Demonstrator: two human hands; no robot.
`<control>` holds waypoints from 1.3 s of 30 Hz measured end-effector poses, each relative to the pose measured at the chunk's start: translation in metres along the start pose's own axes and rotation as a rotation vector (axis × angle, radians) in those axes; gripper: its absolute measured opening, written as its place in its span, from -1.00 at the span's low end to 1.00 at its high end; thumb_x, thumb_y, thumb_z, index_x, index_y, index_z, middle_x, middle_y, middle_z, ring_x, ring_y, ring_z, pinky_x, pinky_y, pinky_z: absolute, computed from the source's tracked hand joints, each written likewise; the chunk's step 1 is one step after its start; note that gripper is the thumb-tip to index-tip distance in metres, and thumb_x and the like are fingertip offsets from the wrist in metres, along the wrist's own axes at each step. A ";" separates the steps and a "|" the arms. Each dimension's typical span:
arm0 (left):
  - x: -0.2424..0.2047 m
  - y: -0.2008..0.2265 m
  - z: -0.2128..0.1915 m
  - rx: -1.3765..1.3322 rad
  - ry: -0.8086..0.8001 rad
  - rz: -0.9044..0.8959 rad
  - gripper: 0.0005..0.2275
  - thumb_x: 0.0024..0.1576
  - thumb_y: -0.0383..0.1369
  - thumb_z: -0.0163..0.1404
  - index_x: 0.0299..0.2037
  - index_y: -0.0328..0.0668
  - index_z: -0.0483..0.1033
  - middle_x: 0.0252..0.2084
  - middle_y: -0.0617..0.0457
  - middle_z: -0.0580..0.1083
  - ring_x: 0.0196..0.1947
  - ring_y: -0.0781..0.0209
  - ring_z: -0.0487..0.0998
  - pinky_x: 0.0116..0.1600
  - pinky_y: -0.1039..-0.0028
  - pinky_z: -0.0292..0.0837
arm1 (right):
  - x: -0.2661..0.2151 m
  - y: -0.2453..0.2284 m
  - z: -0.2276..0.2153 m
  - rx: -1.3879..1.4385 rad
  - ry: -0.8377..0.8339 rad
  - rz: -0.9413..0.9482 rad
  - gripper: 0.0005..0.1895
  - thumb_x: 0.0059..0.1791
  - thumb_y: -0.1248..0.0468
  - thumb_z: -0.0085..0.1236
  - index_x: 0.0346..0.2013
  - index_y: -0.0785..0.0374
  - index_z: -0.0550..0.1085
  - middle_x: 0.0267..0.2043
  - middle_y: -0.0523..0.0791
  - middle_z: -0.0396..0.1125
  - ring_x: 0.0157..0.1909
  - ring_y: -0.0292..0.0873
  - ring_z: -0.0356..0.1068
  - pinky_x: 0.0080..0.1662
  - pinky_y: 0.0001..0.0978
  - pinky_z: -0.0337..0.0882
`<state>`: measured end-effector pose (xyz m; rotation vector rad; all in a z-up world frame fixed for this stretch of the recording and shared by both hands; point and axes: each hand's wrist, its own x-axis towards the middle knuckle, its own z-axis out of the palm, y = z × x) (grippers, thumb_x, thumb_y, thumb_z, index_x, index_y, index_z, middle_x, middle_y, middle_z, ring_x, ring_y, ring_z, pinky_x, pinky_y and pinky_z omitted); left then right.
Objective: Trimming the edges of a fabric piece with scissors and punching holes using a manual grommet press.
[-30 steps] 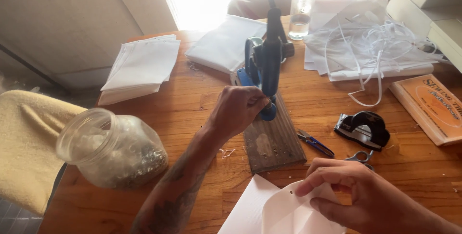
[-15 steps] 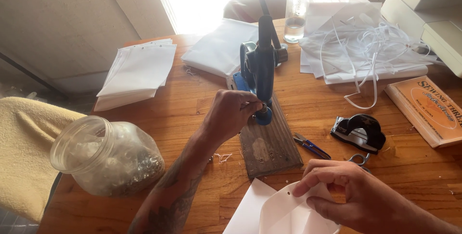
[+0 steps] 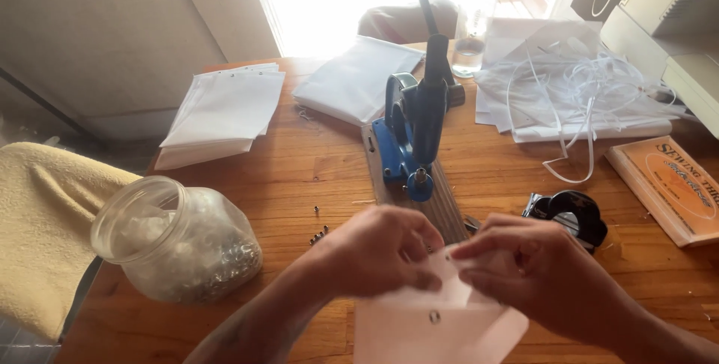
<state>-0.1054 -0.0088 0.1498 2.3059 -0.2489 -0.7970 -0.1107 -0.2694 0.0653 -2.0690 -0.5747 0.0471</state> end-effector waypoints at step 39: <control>0.172 -0.123 -0.008 -0.903 0.315 0.265 -0.66 0.10 -0.48 0.41 0.10 -0.35 0.81 -0.40 -0.14 0.65 -0.49 0.21 0.70 -0.38 0.49 0.71 | 0.119 0.065 0.019 0.352 0.134 0.262 -0.77 0.05 0.51 0.46 -0.01 0.36 0.85 -0.22 0.07 0.53 -0.22 -0.05 0.55 -0.23 -0.19 0.71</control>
